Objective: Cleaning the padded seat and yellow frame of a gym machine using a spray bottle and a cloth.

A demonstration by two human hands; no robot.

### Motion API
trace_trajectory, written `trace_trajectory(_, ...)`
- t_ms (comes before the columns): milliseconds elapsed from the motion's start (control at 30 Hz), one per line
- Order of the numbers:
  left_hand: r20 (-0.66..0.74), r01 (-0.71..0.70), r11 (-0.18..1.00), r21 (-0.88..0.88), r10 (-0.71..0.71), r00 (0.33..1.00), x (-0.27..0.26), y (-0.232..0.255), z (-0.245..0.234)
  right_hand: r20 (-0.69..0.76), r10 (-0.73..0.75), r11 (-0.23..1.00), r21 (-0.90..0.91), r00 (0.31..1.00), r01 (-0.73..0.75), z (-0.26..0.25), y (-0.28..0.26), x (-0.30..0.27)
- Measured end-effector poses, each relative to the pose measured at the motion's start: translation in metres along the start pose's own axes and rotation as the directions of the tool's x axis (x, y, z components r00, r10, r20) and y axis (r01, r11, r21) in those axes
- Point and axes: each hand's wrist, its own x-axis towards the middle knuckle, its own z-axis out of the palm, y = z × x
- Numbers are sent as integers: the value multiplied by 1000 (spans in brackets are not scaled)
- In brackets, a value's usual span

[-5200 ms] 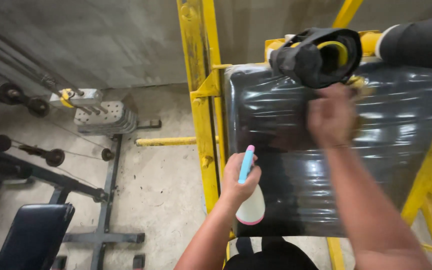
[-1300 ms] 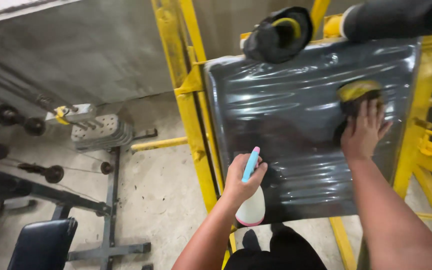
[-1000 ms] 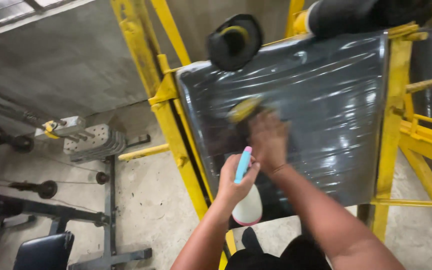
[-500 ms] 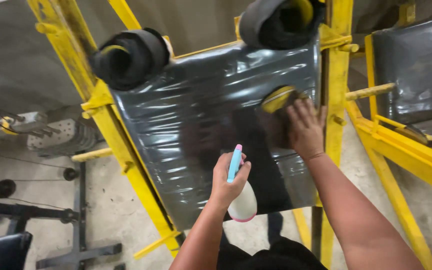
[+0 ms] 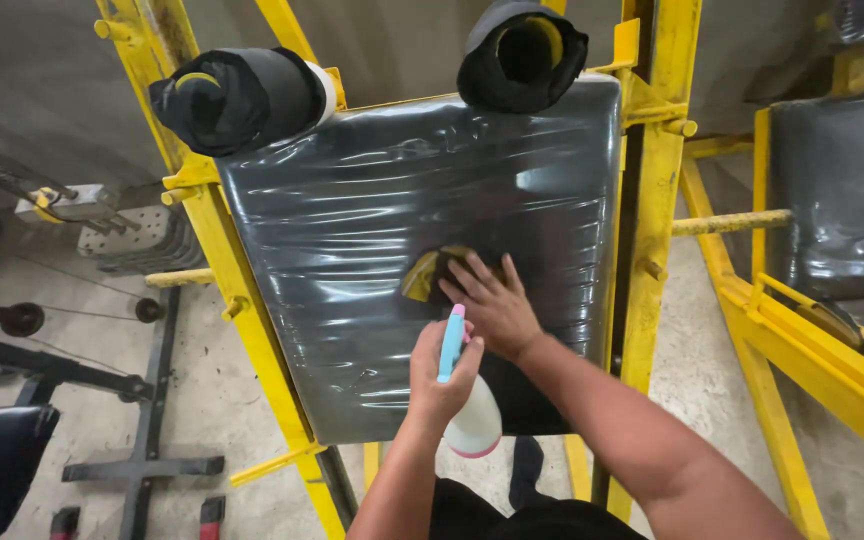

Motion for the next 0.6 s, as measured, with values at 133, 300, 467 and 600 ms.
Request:
trace_trajectory(133, -32, -4, 999, 48, 5, 999, -1, 2, 5, 189, 85, 967, -251, 978, -35, -36, 43, 36)
trace_trajectory(300, -20, 12, 995, 101, -10, 1000, 4, 17, 25, -263, 311, 927, -127, 913, -352, -63, 116, 16)
trace_trajectory(467, 1, -74, 992, 98, 75, 997, 12, 12, 46, -348, 456, 883, 63, 819, -465, -36, 111, -54)
trace_trajectory(600, 29, -144, 985, 94, 142, 989, 19, 13, 56, -238, 418, 902, -2, 876, -431, -16, 78, -95)
